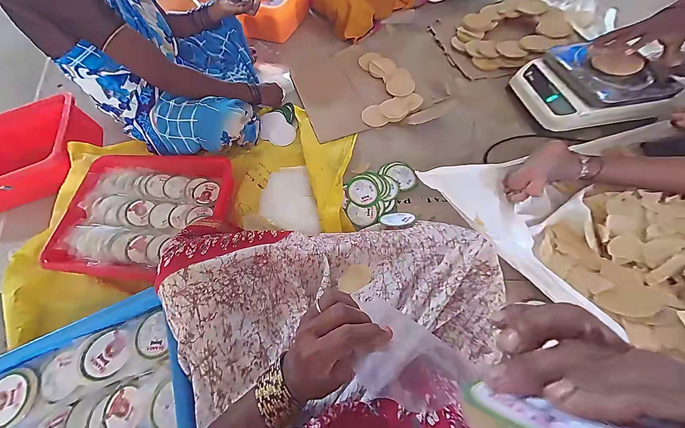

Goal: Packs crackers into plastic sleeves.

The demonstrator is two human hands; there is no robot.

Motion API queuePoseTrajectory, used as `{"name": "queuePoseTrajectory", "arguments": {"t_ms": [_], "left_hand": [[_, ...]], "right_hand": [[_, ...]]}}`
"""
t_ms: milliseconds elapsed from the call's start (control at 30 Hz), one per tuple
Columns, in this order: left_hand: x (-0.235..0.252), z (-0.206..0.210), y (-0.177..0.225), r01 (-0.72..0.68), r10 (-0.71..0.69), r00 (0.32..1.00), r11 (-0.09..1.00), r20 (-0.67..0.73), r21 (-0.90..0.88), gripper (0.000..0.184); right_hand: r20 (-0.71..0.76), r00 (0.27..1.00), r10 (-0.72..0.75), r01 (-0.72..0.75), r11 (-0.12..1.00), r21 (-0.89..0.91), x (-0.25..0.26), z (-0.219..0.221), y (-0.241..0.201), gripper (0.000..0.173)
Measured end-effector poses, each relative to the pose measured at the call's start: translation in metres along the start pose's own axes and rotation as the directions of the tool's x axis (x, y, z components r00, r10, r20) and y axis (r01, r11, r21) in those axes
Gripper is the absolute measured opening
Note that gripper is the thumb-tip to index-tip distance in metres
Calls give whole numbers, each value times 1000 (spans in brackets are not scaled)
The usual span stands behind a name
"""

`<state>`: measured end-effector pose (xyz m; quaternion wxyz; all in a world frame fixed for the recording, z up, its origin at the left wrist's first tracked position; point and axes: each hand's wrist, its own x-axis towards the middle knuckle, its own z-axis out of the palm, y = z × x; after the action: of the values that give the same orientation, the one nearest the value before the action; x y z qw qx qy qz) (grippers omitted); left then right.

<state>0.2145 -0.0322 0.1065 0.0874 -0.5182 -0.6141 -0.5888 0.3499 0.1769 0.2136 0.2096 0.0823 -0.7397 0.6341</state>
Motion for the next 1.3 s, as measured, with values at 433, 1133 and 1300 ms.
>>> {"name": "queuePoseTrajectory", "arguments": {"t_ms": [433, 1133, 1300], "left_hand": [[-15, 6, 13, 380, -385, 919, 806, 87, -454, 19], [-11, 2, 11, 611, -638, 739, 498, 217, -615, 20], [-12, 1, 8, 569, -670, 738, 556, 79, -606, 15]], "right_hand": [[12, 970, 241, -240, 969, -59, 8, 38, 41, 40], [57, 967, 247, -219, 928, -300, -26, 45, 72, 36], [-17, 974, 227, -223, 935, -277, -23, 37, 72, 28]]}}
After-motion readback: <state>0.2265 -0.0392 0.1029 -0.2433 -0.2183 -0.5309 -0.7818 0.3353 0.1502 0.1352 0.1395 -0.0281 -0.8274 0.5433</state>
